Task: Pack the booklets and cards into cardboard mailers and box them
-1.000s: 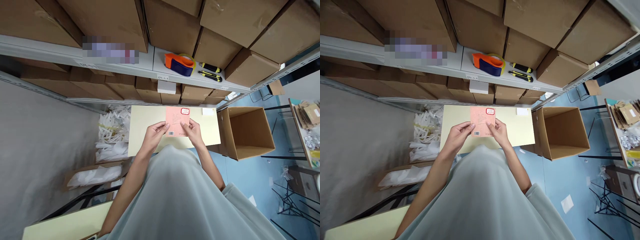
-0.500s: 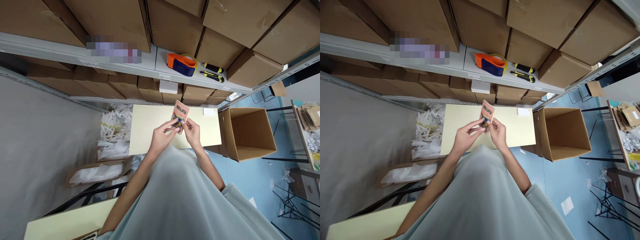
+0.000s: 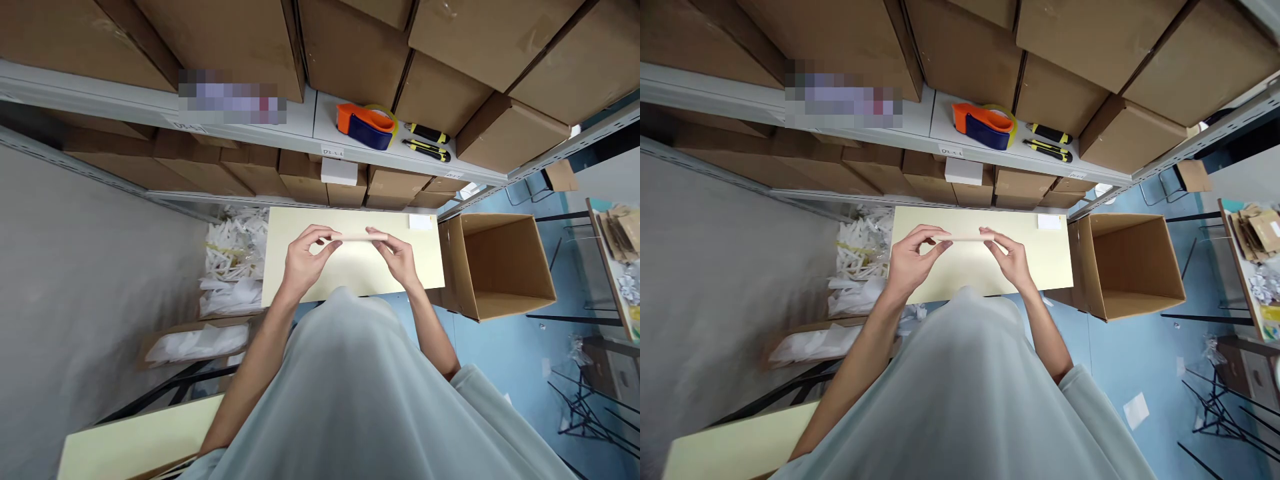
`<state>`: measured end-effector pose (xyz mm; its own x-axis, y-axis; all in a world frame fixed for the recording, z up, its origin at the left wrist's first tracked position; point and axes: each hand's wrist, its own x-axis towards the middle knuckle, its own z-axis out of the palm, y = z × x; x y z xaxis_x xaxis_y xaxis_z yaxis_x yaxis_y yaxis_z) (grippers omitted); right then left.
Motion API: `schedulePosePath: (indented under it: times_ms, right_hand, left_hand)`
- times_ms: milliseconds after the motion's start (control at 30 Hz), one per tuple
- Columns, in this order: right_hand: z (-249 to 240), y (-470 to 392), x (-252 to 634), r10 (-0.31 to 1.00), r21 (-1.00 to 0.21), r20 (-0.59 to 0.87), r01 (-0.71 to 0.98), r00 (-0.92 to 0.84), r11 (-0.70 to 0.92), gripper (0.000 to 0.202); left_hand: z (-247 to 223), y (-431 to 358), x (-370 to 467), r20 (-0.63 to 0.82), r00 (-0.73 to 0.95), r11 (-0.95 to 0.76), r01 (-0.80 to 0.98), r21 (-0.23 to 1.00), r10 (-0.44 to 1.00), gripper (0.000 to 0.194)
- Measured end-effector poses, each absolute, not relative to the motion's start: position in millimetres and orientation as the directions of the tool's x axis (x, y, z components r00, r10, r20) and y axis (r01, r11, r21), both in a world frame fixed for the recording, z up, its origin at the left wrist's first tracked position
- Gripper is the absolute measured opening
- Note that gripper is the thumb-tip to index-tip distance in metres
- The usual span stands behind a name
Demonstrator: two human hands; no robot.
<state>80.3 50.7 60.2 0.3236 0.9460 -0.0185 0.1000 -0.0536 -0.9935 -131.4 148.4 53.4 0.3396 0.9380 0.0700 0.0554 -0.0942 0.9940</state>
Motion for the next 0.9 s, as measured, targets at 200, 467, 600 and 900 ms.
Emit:
schedulePosePath:
  times_ms: [200, 467, 600, 900]
  right_hand:
    - [80.9, 46.7, 77.0, 0.936, -0.97, 0.161, 0.225, 0.313, 0.092, 0.029]
    - [74.1, 42.8, 82.3, 0.925, -0.979, 0.059, 0.202, 0.376, -0.02, 0.052]
    - [77.3, 39.8, 85.3, 0.942, -0.98, 0.017, 0.19, 0.337, -0.05, 0.052]
    - [77.7, 48.6, 78.6, 0.958, -0.987, -0.118, 0.076, 0.262, -0.142, 0.048]
  left_hand:
    - [74.7, 139.5, -136.2, 0.216, 0.263, -0.236, 0.047, 0.971, 0.94, 0.009]
    - [74.3, 142.0, -139.0, 0.12, 0.246, -0.135, 0.045, 0.99, 0.962, 0.03]
    - [70.4, 147.2, -144.6, 0.124, 0.361, -0.178, 0.118, 0.977, 0.924, 0.027]
    - [67.2, 151.1, -137.0, 0.036, 0.292, -0.099, 0.203, 0.974, 0.956, 0.029]
